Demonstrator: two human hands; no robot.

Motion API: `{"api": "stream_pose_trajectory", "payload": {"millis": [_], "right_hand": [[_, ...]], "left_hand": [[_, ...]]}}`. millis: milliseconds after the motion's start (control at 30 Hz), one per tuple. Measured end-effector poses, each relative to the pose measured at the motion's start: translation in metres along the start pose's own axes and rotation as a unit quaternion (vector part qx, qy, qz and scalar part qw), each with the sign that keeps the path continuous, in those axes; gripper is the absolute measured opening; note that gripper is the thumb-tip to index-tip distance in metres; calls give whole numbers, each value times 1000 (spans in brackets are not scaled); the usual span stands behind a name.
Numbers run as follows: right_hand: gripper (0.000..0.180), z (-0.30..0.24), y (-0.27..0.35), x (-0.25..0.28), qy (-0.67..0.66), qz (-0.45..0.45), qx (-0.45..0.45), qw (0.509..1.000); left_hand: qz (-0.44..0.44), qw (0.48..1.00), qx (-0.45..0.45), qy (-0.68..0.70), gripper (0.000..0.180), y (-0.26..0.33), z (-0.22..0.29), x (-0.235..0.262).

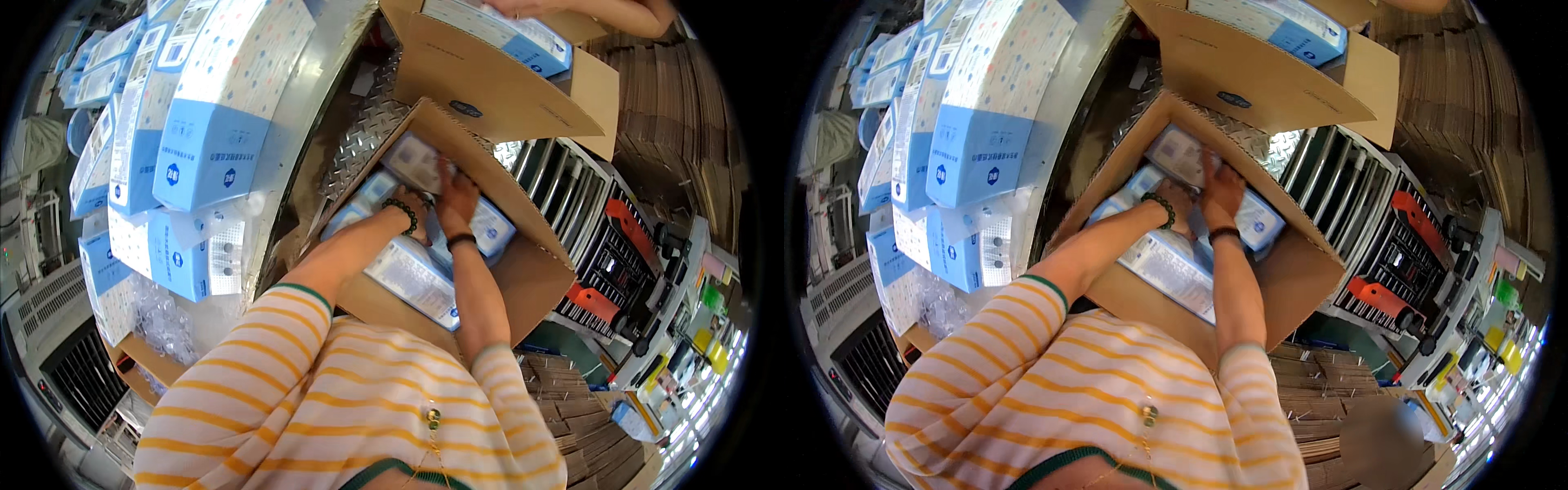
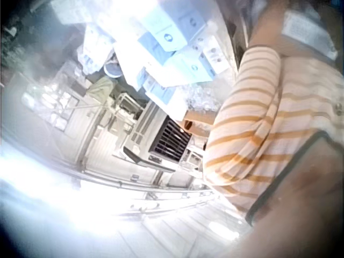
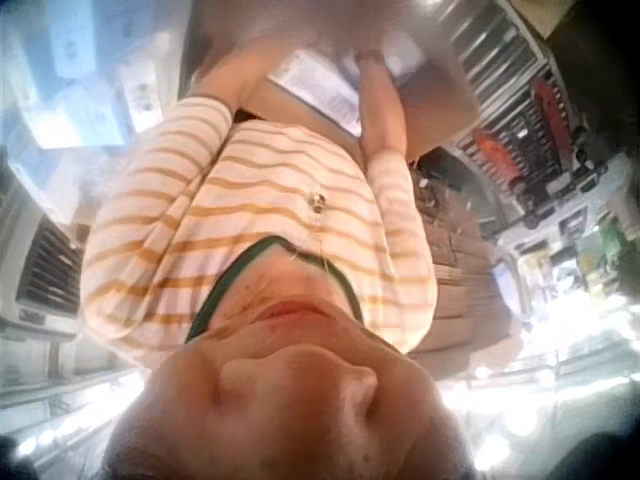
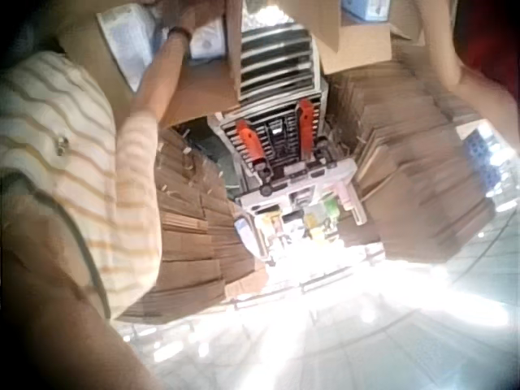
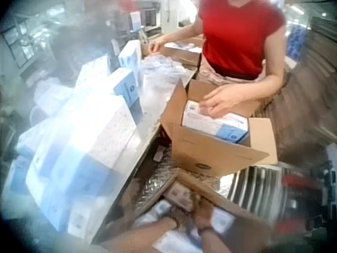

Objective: The person places blue and white rectangular packages into cardboard boxes and then pushes the boxes onto a conveyor belt.

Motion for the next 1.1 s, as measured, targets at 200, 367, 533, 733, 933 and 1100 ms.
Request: {"api": "stream_pose_trajectory", "payload": {"millis": [200,367,533,733,933,1100], "right_hand": [[60,23,72,-24,14,-40,137,990],[48,80,73,-83,32,-156,31,987],[19,-115,1,98,-483,-172,83,854],[88,-322,-47,191,39,58,501,863],[101,-397,-67,125,64,101,516,848],[93,-417,-65,119,24,121,520,845]], "left_hand": [[46,969,19,243,67,-32,-49,-82],[93,977,-129,146,47,6,19,-3],[641,693,-276,184,22,258,29,93],[842,457,182,223,14,451,-93,-86],[599,307,722,161,45,557,-131,-373],[494,435,723,211,51,558,-198,-391]]}}
Point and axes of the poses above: each hand's wrist, its own y-axis away from the middle knuckle, its own x-axis out of the back of the hand, z = x × y, the point moved 5 cm from there along -y, towards the middle knuckle, and after that the axes turned 8 degrees about -x, right-handed, at the moved point
